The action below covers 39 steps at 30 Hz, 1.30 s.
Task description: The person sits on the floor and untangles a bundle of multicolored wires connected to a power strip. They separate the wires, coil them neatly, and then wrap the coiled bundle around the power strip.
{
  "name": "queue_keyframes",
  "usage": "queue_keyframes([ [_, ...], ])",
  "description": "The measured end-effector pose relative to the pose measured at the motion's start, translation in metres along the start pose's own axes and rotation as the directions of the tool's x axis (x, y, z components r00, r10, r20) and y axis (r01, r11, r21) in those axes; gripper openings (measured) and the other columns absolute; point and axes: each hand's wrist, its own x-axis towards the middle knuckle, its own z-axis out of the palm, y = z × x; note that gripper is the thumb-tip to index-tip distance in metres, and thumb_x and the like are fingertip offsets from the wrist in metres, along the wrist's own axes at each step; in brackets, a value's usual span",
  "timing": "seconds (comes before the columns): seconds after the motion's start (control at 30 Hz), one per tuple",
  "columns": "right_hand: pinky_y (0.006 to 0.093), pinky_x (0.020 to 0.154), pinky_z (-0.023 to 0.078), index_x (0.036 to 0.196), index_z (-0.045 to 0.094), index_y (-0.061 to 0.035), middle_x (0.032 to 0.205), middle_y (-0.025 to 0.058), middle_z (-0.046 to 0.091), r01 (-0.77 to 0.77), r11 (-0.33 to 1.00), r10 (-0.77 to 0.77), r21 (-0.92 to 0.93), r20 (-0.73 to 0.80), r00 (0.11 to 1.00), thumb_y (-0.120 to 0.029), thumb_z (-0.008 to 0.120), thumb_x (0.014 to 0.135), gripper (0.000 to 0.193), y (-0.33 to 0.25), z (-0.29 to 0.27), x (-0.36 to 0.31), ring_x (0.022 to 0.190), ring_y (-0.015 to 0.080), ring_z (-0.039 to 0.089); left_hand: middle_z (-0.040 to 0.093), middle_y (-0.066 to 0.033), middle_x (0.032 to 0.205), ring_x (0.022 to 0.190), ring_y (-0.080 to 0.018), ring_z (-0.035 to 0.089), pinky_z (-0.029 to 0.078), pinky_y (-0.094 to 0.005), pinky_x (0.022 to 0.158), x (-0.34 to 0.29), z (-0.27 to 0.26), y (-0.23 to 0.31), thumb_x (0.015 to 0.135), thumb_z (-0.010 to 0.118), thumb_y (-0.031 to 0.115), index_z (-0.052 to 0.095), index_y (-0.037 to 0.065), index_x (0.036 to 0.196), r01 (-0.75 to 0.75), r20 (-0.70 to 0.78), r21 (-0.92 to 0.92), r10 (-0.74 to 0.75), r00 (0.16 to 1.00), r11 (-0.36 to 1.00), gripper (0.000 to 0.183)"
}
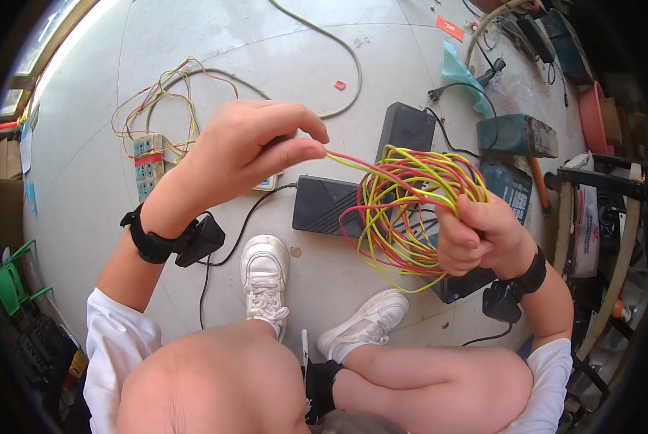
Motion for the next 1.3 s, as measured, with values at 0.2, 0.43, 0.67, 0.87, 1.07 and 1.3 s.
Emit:
queue_keyframes([
  [0.2,0.0265,0.036,0.026,0.08,0.039,-0.0109,0.047,-0.0015,0.034,0.537,0.839,-0.516,0.091,-0.185,0.836,-0.035,0.027,0.11,0.04,-0.022,-0.011,-0.045,0.033,0.0097,0.026,0.068,-0.0088,0.082,0.07,-0.0186,0.063,0.048,-0.0278,0.063,-0.025,-0.017,-0.031,0.099,0.057,0.016,0.064,0.0,0.097,0.099,-0.007,0.026,-0.099,0.995,0.995,0.017],
  [0.43,0.0265,0.041,0.029,0.082,0.04,-0.0092,0.053,0.0015,0.038,0.761,0.6,-0.646,0.246,-0.411,0.643,-0.026,0.027,0.11,0.035,-0.055,-0.006,-0.055,0.04,0.0107,0.032,0.054,-0.0021,0.074,0.066,-0.0095,0.05,0.044,-0.0253,0.062,-0.035,0.026,-0.013,0.101,0.052,0.014,0.063,0.001,0.102,0.491,0.222,-0.393,-0.438,0.871,0.778,0.017],
  [0.67,0.0362,0.083,0.053,0.09,0.045,-0.0008,0.126,0.0198,0.053,0.845,0.533,-0.763,-0.045,-0.457,0.457,-0.013,0.036,0.106,0.023,-0.068,-0.033,-0.053,0.107,0.0264,0.057,0.059,-0.0063,0.078,0.075,-0.02,0.061,0.049,-0.0326,0.059,-0.029,0.031,0.016,0.088,0.058,0.005,0.061,0.004,0.099,-0.011,0.145,0.238,-0.024,0.989,0.971,0.011],
  [0.87,0.062,0.109,0.039,0.097,0.051,-0.0034,0.158,0.0184,0.028,0.661,0.544,-0.838,-0.516,-0.297,0.458,-0.017,0.041,0.105,0.019,-0.033,-0.027,-0.004,0.143,0.0432,0.031,0.053,-0.0096,0.082,0.079,-0.0253,0.06,0.052,-0.037,0.059,-0.009,0.033,0.068,0.077,0.063,0.008,0.057,0.004,0.09,-0.26,0.556,0.105,0.16,0.816,0.96,0.014],
  [1.07,0.0365,0.088,0.05,0.122,0.054,-0.002,0.137,0.0149,0.048,0.153,0.833,-0.416,-0.531,-0.421,0.806,-0.016,0.049,0.102,0.025,0.024,0.014,0.048,0.119,0.0205,0.051,0.059,-0.0039,0.084,0.078,-0.0234,0.062,0.049,-0.0347,0.056,0.009,0.032,0.072,0.083,0.067,0.008,0.059,0.009,0.098,-0.202,0.377,0.02,0.179,0.909,0.979,0.017],
  [1.3,0.0249,0.048,0.045,0.102,0.059,-0.0062,0.082,0.0058,0.064,0.069,0.989,-0.11,-0.134,-0.33,0.937,-0.032,0.047,0.104,0.028,0.019,0.019,0.06,0.056,0.0131,0.059,0.064,-0.0069,0.085,0.058,-0.0176,0.058,0.047,-0.0278,0.052,0.004,0.036,0.065,0.079,0.08,0.011,0.051,0.006,0.099,-0.176,0.033,0.034,0.175,0.984,0.984,0.036],
])
